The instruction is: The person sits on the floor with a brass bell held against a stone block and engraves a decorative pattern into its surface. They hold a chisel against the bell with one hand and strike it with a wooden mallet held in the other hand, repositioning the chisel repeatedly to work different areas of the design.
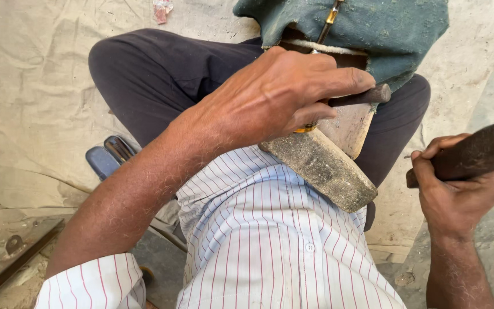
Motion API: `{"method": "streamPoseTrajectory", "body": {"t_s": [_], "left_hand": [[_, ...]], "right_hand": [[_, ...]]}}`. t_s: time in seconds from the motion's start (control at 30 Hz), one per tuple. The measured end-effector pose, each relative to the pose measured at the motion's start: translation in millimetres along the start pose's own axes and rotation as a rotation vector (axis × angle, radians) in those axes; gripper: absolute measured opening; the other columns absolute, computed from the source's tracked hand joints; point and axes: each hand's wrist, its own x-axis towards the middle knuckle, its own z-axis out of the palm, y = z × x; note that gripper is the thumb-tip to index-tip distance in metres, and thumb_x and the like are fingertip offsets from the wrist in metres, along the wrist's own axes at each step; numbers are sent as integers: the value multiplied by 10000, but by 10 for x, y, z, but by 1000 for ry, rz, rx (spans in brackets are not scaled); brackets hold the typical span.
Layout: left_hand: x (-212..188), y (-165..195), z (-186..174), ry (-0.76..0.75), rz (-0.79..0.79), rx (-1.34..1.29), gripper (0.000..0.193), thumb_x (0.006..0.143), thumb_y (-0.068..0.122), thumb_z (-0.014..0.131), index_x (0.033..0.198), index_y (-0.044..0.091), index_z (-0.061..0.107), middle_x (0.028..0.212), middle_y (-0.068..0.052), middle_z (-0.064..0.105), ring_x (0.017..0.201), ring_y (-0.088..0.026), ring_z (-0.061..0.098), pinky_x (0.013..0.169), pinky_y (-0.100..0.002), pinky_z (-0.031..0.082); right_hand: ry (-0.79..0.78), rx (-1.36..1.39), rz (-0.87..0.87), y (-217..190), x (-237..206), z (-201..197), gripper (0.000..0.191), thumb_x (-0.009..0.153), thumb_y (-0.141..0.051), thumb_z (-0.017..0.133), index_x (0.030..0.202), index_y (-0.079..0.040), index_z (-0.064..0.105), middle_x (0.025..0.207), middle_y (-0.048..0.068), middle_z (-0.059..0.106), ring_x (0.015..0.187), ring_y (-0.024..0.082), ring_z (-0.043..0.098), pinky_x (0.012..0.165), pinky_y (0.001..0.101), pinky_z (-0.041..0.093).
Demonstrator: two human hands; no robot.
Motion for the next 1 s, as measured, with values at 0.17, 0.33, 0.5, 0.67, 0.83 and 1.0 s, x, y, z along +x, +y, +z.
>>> {"method": "streamPoseTrajectory", "body": {"t_s": [0.17,0.33,0.5,0.67,0.83,1.0], "left_hand": [[109,24,2,-129,-44,95,460,865,165,814,1296,174,654,892,-99,710,809,-327,717,658,-463,554],[193,2,6,-56,68,30,482,849,120,818,1290,129,625,943,-101,725,859,-346,726,696,-484,551],[241,24,9,-203,49,96,362,903,72,733,1251,154,682,894,-121,715,793,-339,729,638,-475,551],[282,53,-22,-206,99,124,327,929,69,695,1245,153,713,885,-120,733,821,-350,732,654,-486,553],[326,81,-34,-262,68,116,397,881,67,712,1268,159,718,897,-130,744,832,-331,744,660,-478,566],[291,64,-91,-262,123,95,362,833,96,756,1188,155,722,897,-114,727,842,-336,736,665,-479,566]], "right_hand": [[25,14,103,62,-45,99,178,953,103,760,1010,-8,633,902,46,691,782,113,678,707,246,550],[48,-207,-100,178,-121,204,200,906,124,777,996,9,641,956,110,691,863,156,709,781,284,552],[115,-163,-40,375,-300,315,212,947,109,796,1047,-1,646,953,97,679,852,143,698,800,272,548],[167,147,53,479,-438,406,218,991,164,743,1088,12,619,1004,59,710,942,115,713,890,244,605],[169,-26,-30,452,-433,392,235,976,191,760,1117,35,655,1002,92,710,933,149,721,891,270,600],[201,-365,-65,309,-306,332,277,866,183,800,1065,97,628,869,158,660,764,217,665,716,364,539]]}}
